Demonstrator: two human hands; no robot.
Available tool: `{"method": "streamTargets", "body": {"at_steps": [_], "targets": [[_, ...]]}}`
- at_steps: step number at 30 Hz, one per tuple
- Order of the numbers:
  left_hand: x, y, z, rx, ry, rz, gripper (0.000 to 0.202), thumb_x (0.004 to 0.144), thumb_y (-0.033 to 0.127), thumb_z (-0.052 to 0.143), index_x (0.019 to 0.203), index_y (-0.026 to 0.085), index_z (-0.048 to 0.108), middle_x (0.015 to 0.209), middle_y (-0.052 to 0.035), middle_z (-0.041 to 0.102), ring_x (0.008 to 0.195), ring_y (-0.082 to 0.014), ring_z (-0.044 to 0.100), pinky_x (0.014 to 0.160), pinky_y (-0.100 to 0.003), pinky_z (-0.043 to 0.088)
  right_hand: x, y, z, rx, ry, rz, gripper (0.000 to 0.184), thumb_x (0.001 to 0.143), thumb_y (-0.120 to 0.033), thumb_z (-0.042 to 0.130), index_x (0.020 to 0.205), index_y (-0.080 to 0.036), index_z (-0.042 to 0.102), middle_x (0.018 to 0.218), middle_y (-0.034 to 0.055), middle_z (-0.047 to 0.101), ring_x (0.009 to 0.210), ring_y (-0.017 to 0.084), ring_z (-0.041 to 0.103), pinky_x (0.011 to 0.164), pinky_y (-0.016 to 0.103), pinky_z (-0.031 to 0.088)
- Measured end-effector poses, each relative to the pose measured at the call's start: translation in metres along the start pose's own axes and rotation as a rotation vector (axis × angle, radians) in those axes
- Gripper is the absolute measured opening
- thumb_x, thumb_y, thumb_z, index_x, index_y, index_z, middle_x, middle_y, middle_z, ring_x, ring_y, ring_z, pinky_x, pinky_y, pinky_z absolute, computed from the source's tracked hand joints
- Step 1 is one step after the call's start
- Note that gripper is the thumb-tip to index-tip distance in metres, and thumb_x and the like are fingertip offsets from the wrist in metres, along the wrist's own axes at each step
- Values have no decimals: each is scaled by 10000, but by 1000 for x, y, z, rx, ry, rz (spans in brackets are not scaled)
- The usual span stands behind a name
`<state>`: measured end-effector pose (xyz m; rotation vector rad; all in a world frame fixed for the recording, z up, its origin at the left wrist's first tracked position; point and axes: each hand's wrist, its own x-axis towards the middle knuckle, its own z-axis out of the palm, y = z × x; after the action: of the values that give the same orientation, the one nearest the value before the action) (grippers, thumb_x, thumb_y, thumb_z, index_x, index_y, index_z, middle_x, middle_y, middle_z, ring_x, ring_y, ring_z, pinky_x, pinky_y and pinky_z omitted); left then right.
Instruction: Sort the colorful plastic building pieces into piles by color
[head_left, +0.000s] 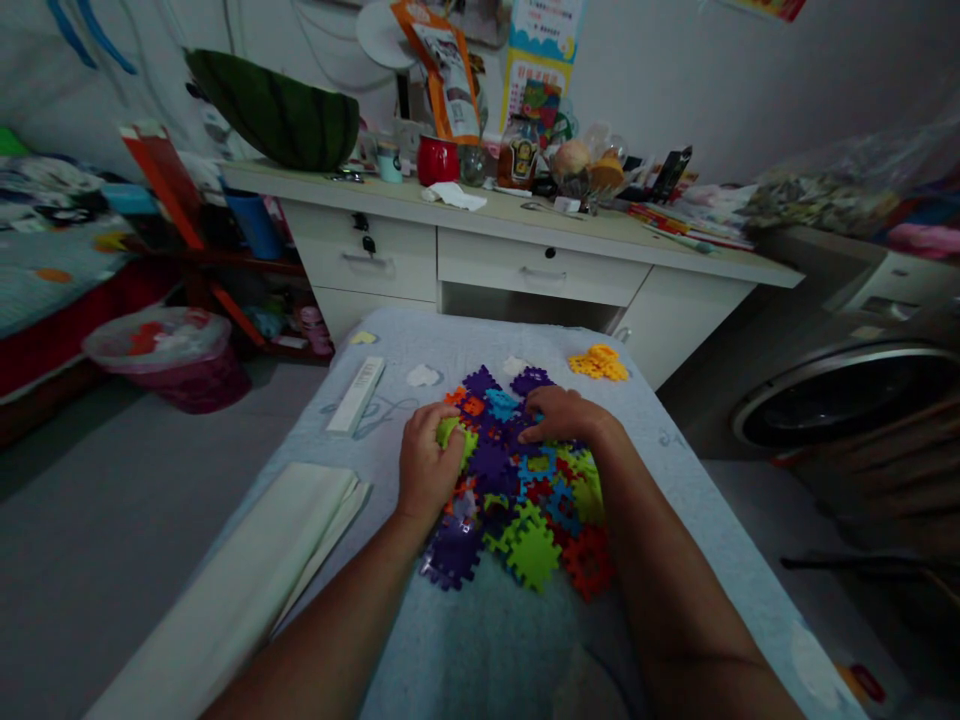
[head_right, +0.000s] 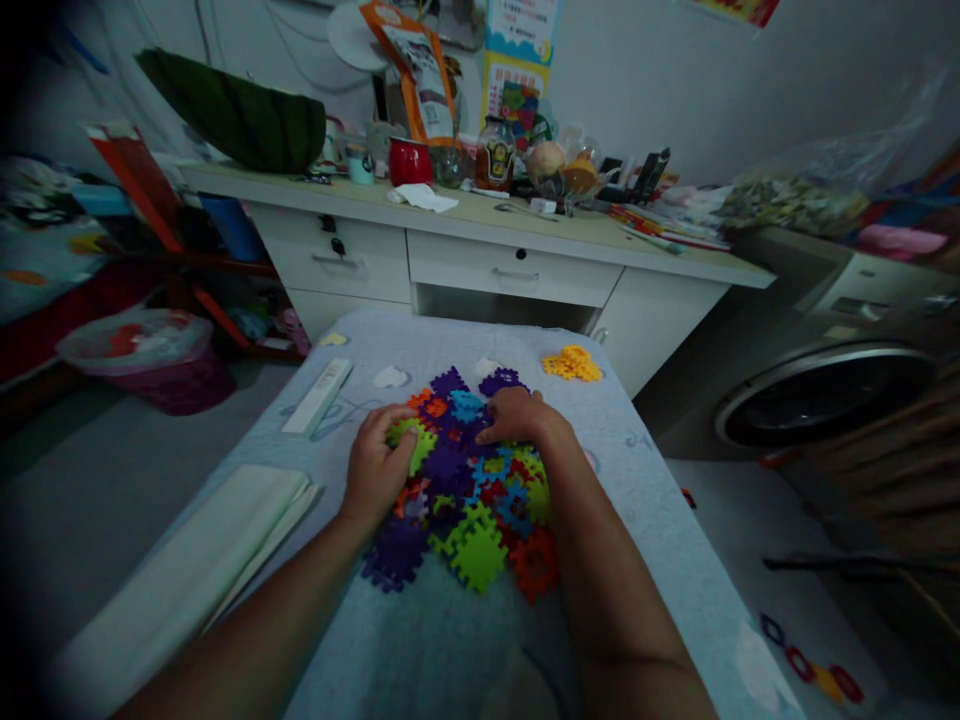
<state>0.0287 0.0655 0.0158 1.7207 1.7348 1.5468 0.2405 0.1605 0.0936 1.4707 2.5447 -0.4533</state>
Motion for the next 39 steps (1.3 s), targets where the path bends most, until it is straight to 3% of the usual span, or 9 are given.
{"method": "streamTargets", "body": {"at_steps": [6,15,19,22,25,30,33,36,39], "targets": [[-2,1,4,138,-173,27,163,799,244,545,921,226,653,954,-42,690,956,-244,619,896,-403,457,-3,1,0,49,177,-3,428,702,-313,789,1101,-213,670,1202,137,637,1115,341,586,936,458,466],[-4,4,4,186,-138,70,233,857,187,452,945,230,664,1027,-52,706,1048,-256,600,961,-452,399,-3,-36,1,168,12,-311,480,710,-290,799,1159,-197,658,1188,92,668,1041,241,618,891,343,480],[-5,7,4,197,-163,141,199,891,292,497,976,234,667,1077,-56,701,1084,-256,588,989,-457,375,0,-34,0,249,-64,-454,250,779,-281,738,1016,-206,718,1005,14,711,852,158,629,755,262,479],[-5,6,5,236,-222,163,192,862,320,555,994,249,674,1100,-52,703,1102,-263,584,1001,-464,364,2,-20,-1,145,-58,-309,41,772,-219,711,769,-184,731,755,0,693,717,148,604,667,251,440],[-6,4,7,286,-265,160,200,826,320,594,995,260,680,1117,-53,701,1121,-278,576,1007,-476,358,-1,8,-8,166,23,-192,81,779,-259,692,754,-192,728,750,7,696,712,161,611,678,269,446],[-6,1,9,300,-265,165,213,811,301,599,1001,260,684,1129,-49,695,1120,-286,572,1006,-487,363,3,78,-23,274,571,198,292,785,-304,666,1036,-156,679,1001,103,693,899,234,632,830,352,489],[-6,0,10,306,-262,165,209,806,299,601,994,259,683,1127,-51,695,1117,-290,570,1006,-489,366,15,125,-20,304,897,517,677,727,-367,738,1310,-105,517,1260,216,580,1148,324,556,970,425,449],[-6,1,10,309,-268,161,202,802,296,602,985,263,679,1122,-51,697,1111,-290,574,999,-485,373,27,162,-7,361,866,667,928,665,-452,791,1423,-100,386,1380,259,470,1266,382,473,1022,465,418],[-6,1,10,309,-271,159,202,803,297,599,987,264,677,1124,-52,696,1116,-292,574,1001,-487,375,38,183,5,327,781,616,915,646,-490,803,1402,-146,419,1394,223,466,1292,374,454,1039,490,412]]}}
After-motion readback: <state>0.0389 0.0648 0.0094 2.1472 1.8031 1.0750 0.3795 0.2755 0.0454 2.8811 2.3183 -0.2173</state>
